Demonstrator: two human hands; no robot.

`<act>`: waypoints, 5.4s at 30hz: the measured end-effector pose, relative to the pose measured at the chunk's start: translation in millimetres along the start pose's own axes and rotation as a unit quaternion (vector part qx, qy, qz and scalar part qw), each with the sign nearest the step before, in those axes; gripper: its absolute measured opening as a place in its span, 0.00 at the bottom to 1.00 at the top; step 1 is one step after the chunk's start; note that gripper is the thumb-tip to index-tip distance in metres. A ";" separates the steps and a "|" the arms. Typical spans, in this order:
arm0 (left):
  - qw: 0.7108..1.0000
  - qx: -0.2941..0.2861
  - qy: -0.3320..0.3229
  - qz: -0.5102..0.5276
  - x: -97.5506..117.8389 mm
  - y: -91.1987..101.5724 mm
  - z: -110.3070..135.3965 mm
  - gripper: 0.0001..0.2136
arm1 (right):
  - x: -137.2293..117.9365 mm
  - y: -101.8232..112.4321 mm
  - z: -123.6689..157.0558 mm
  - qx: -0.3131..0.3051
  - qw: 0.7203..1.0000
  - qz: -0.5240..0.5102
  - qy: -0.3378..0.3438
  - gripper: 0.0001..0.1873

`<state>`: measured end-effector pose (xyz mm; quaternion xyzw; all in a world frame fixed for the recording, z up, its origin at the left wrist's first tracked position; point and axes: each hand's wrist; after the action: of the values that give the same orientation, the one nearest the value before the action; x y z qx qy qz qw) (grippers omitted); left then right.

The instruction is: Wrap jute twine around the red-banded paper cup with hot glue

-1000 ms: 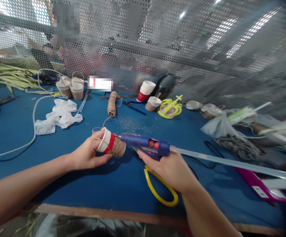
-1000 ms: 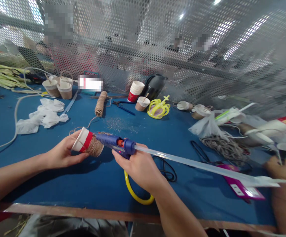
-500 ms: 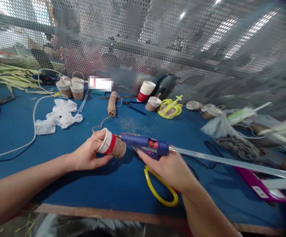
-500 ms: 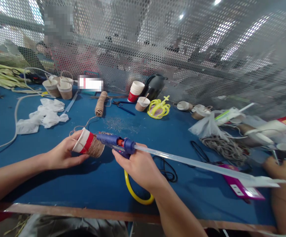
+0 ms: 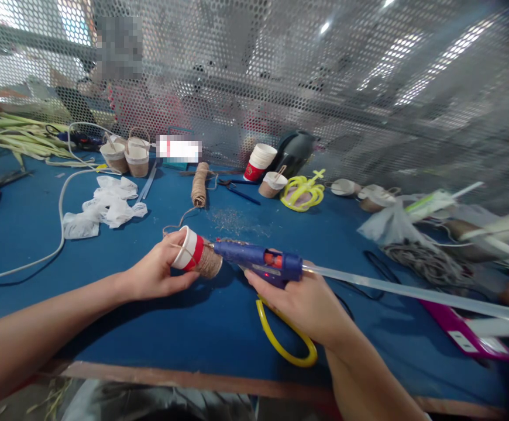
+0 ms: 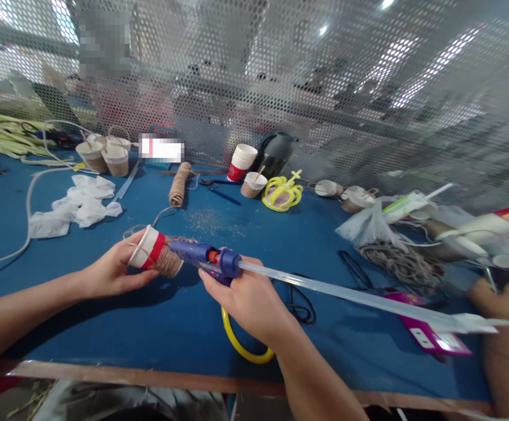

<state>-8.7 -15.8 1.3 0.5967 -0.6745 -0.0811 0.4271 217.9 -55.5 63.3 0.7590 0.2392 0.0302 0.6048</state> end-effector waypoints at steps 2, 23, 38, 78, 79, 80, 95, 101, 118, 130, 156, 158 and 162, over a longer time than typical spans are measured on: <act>1.000 -0.003 0.000 -0.002 -0.3 0.0 0.0 0.05 | 2.2 -1.2 1.2 0.002 0.999 0.027 0.025 0.15; 1.000 0.006 -0.001 -0.008 -1.4 -0.6 1.6 0.05 | -2.4 0.7 1.3 0.010 1.000 -0.010 0.020 0.14; 1.000 0.003 -0.021 0.009 -1.5 1.5 -1.2 0.07 | -8.4 5.6 0.4 -0.032 0.992 -0.104 -0.067 0.09; 0.998 -0.008 -0.058 -0.010 7.8 2.8 -3.0 0.05 | 0.0 -2.3 3.4 -0.085 0.957 -0.160 -0.226 0.14; 0.998 -0.008 -0.055 -0.007 7.4 2.8 -2.8 0.05 | -0.2 -1.5 3.6 -0.083 0.959 -0.158 -0.221 0.14; 0.999 -0.007 -0.052 -0.004 6.9 2.8 -2.5 0.05 | -0.4 -0.7 3.8 -0.083 0.961 -0.157 -0.214 0.14; 0.999 -0.008 -0.038 0.011 5.3 3.0 -2.2 0.05 | -2.7 -0.5 5.3 -0.079 0.961 -0.157 -0.212 0.15; 0.999 0.002 -0.029 0.015 1.6 2.2 -0.8 0.06 | -4.4 1.5 5.3 -0.074 0.962 -0.172 -0.201 0.11; 1.000 0.007 -0.020 0.005 2.3 2.0 -2.5 0.06 | -5.3 -0.4 9.0 -0.072 0.969 -0.169 -0.168 0.07; 0.999 0.029 -0.036 -0.023 2.3 2.9 -1.4 0.04 | 3.8 1.0 -3.6 -0.173 0.849 -0.411 -0.284 0.10; 0.999 -0.003 -0.020 -0.031 1.9 -2.5 -1.2 0.06 | 10.2 -26.2 -75.0 -0.002 0.962 -0.129 -0.241 0.09; 1.000 -0.008 -0.012 -0.021 2.3 -3.3 -1.2 0.05 | -20.4 -20.7 -69.8 -0.051 0.981 -0.166 -0.088 0.10; 0.999 -0.029 0.013 0.014 3.3 -5.2 -1.2 0.05 | -59.1 -21.3 -63.2 -0.126 0.986 -0.112 0.013 0.12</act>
<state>-3.8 -19.6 0.5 0.5757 -0.6743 -0.0869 0.4543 137.5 -18.7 74.8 0.6450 0.3247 0.0016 0.6918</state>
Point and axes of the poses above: each hand's wrist, its own z-axis away from the middle knuckle, its own y-axis out of the back of the hand, x = y × z, and after that the axes turned 15 degrees about -y, right-handed
